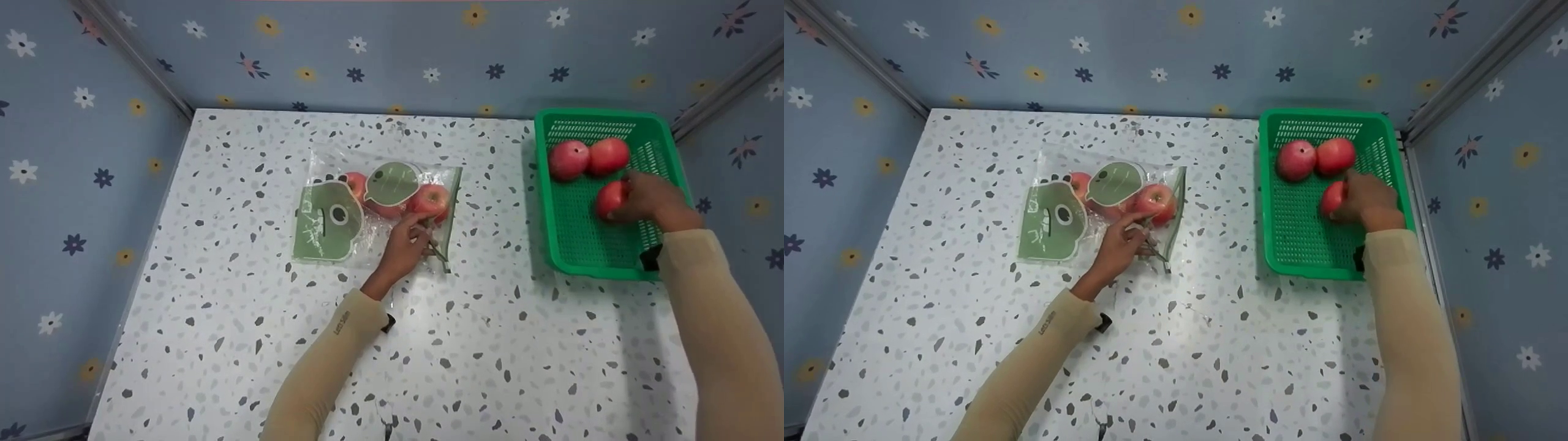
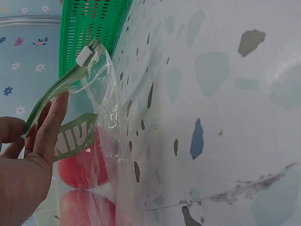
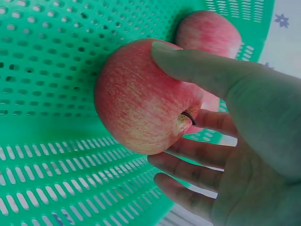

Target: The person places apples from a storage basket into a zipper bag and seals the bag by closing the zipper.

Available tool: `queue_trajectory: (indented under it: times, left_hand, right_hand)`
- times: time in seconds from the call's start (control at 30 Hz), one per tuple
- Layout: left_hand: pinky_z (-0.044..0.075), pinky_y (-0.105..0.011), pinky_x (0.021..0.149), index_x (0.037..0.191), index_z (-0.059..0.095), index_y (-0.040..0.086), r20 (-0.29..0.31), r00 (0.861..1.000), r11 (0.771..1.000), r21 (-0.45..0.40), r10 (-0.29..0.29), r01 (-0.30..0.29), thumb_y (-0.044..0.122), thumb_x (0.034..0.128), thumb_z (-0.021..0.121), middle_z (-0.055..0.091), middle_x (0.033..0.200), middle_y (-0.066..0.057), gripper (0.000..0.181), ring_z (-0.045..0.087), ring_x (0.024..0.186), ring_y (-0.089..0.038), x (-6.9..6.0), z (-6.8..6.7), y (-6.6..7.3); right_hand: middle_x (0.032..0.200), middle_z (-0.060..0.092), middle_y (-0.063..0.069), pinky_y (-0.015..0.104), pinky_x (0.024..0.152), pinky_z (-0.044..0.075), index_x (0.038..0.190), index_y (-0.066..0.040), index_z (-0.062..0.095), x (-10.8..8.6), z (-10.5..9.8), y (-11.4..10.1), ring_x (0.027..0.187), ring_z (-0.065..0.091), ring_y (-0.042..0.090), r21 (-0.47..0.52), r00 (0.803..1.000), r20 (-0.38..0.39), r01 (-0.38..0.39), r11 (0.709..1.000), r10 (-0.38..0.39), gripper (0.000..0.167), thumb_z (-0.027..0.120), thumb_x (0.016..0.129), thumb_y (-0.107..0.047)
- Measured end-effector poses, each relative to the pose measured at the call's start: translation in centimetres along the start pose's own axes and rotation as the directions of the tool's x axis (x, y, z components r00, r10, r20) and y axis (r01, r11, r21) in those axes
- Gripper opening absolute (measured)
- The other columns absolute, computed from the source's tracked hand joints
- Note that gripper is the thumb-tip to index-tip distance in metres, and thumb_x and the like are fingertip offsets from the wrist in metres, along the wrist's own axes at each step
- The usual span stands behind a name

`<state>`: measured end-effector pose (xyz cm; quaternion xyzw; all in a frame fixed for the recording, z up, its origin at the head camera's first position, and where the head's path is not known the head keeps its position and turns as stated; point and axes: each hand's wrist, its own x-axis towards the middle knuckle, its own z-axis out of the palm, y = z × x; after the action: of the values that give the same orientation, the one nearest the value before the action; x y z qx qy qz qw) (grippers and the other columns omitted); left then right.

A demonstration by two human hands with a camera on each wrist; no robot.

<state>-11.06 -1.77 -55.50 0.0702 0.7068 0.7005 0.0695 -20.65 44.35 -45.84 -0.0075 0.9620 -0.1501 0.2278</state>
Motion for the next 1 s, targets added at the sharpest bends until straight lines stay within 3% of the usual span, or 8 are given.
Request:
queue_trajectory:
  times: [0.27, 0.47, 0.7, 1.0]
  left_hand:
    - [0.059, -0.021, 0.066, 0.140, 0.056, -0.011, -0.001, 1.000, 1.000, -0.021, -0.008, 0.008, -0.004, 0.1034, 0.052, 0.056, 0.118, -0.017, 0.037, 0.064, 0.089, -0.013, 0.0, 0.0, 0.0]
    - [0.059, -0.021, 0.065, 0.140, 0.055, -0.012, 0.001, 1.000, 0.999, -0.040, -0.005, 0.005, -0.005, 0.1042, 0.053, 0.055, 0.116, -0.016, 0.036, 0.064, 0.087, -0.012, 0.0, 0.0, 0.1]
    - [0.065, -0.028, 0.072, 0.141, 0.056, -0.010, 0.019, 1.000, 0.998, -0.055, -0.016, 0.017, -0.003, 0.1061, 0.052, 0.055, 0.120, -0.018, 0.036, 0.067, 0.087, -0.014, 0.1, -0.1, 0.1]
    - [0.066, -0.030, 0.072, 0.141, 0.055, -0.011, 0.015, 1.000, 0.998, -0.053, -0.019, 0.020, -0.003, 0.1063, 0.053, 0.056, 0.118, -0.019, 0.035, 0.067, 0.087, -0.012, 0.0, -0.1, 0.1]
  right_hand:
    - [0.136, 0.050, 0.039, 0.077, 0.097, 0.043, 0.148, 0.007, 0.038, -0.9, -0.4, -1.5, 0.119, 0.047, 0.056, -0.021, 0.997, -0.038, 0.073, 0.997, -0.074, 0.076, 0.080, 0.089, -0.015]
    - [0.131, 0.053, 0.039, 0.075, 0.093, 0.045, 0.146, 0.008, 0.040, -1.6, -0.5, -2.6, 0.115, 0.050, 0.056, -0.071, 0.987, -0.103, 0.119, 0.990, -0.126, 0.075, 0.082, 0.087, -0.014]
    - [0.123, 0.055, 0.039, 0.073, 0.083, 0.048, 0.142, 0.009, 0.043, -2.8, -0.2, -3.9, 0.108, 0.053, 0.056, -0.164, 0.962, -0.195, 0.161, 0.973, -0.192, 0.076, 0.086, 0.085, -0.016]
    - [0.125, 0.053, 0.036, 0.072, 0.086, 0.048, 0.143, 0.009, 0.044, -4.0, -0.1, -6.0, 0.109, 0.051, 0.053, -0.156, 0.942, -0.243, 0.198, 0.968, -0.232, 0.075, 0.087, 0.085, -0.012]
